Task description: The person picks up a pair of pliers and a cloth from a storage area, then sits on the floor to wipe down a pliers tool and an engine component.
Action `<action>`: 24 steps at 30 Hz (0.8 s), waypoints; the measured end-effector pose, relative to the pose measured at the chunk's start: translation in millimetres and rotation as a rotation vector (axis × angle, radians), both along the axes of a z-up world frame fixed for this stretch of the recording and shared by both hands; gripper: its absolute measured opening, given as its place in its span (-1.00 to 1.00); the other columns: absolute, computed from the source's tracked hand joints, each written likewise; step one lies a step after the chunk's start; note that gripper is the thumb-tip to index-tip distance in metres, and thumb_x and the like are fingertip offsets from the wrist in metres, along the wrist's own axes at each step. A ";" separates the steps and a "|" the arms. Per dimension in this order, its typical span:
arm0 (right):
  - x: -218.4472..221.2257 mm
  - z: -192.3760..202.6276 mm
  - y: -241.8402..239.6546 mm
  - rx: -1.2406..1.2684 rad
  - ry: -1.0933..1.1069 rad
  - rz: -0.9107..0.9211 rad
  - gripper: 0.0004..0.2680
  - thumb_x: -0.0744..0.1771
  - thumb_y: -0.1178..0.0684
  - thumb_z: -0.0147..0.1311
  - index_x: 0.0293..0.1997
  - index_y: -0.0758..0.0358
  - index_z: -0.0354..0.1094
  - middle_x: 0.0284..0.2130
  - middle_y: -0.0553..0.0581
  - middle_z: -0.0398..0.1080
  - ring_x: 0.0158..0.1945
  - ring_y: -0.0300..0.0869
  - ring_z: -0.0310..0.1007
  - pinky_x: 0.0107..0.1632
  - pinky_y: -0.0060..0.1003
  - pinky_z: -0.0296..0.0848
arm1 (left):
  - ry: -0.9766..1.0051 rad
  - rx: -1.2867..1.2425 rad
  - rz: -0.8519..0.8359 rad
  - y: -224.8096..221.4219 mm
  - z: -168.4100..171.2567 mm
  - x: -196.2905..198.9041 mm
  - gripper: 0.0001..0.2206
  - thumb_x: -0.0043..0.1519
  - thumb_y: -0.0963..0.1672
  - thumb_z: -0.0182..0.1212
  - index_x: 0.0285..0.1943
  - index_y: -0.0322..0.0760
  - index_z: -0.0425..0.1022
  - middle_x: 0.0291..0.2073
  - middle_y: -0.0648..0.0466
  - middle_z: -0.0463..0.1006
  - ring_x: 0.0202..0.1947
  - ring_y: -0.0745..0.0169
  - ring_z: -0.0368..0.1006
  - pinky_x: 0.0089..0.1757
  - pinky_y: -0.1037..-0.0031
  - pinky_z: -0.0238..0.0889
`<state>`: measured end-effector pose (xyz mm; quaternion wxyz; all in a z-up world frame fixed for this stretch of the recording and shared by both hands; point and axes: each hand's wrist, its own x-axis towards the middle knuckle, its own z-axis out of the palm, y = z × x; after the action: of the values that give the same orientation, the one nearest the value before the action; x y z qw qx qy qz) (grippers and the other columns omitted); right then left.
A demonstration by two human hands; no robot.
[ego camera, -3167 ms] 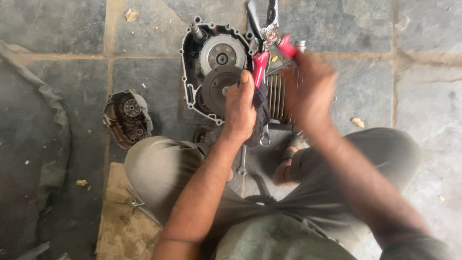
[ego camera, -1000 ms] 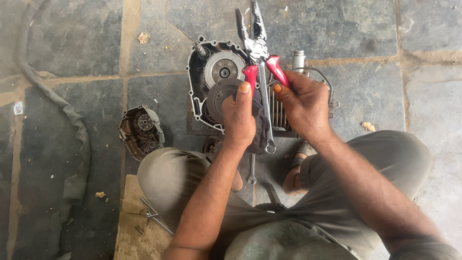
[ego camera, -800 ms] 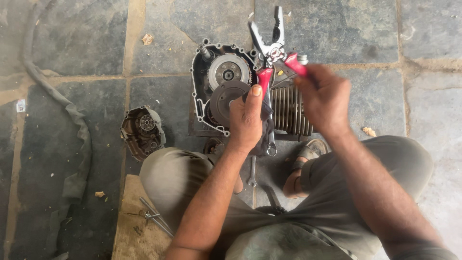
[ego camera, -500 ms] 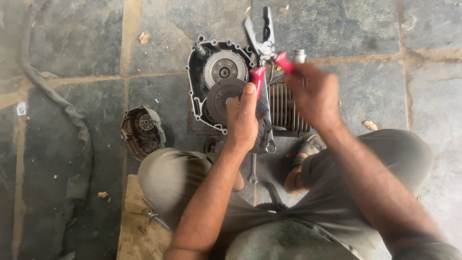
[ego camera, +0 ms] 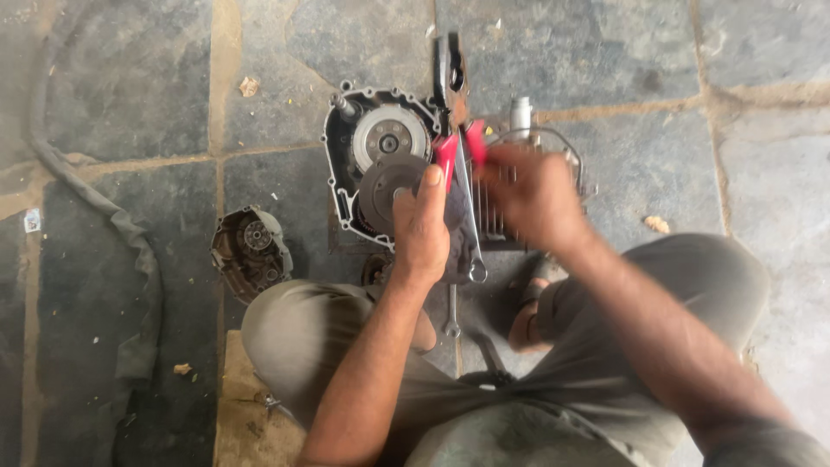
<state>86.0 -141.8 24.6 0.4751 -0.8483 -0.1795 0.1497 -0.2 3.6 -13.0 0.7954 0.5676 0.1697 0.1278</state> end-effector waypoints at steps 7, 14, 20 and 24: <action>-7.8 1.2 2.1 0.131 -0.329 0.041 -0.87 0.36 0.12 0.22 -0.11 0.37 0.47 -0.45 0.34 0.47 -0.45 -0.02 0.47 -0.35 -0.13 0.40 | -0.016 0.066 0.035 0.2 -8.7 8.0 -0.55 0.41 0.08 0.07 -0.46 -0.25 0.35 -0.54 0.33 0.21 -0.49 0.55 0.04 -0.46 0.52 -0.10; 3.7 -4.2 0.4 0.019 -0.436 0.100 -0.86 0.31 0.14 0.26 -0.10 0.35 0.50 -0.36 0.36 0.52 -0.38 0.06 0.54 -0.31 -0.11 0.45 | -0.015 -0.038 -0.053 -0.4 6.8 0.3 -0.61 0.35 0.07 0.01 -0.35 -0.26 0.50 -0.55 0.31 0.35 -0.50 0.55 0.16 -0.43 0.49 0.02; -1.5 -7.7 1.6 0.135 -0.463 0.073 -0.80 0.32 0.17 0.24 0.02 0.37 0.47 -0.31 0.38 0.51 -0.25 0.15 0.58 -0.20 -0.09 0.49 | -0.078 0.217 -0.050 -4.9 5.5 2.3 -0.56 0.43 0.07 0.03 -0.37 -0.30 0.45 -0.51 0.32 0.27 -0.46 0.56 0.10 -0.42 0.54 -0.02; 16.6 -13.5 4.2 -0.024 -0.432 -0.032 -0.89 0.35 0.14 0.30 -0.12 0.34 0.53 -0.31 0.41 0.51 -0.25 0.17 0.58 -0.21 -0.08 0.47 | -0.052 0.032 -0.055 -3.7 6.3 -3.1 -0.58 0.42 0.06 0.04 -0.39 -0.29 0.43 -0.54 0.31 0.29 -0.51 0.55 0.12 -0.45 0.51 0.00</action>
<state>102.6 -137.7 11.2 0.4180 -0.8689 -0.2620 -0.0411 -3.3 -0.1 -6.8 0.7935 0.5813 0.1314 0.1232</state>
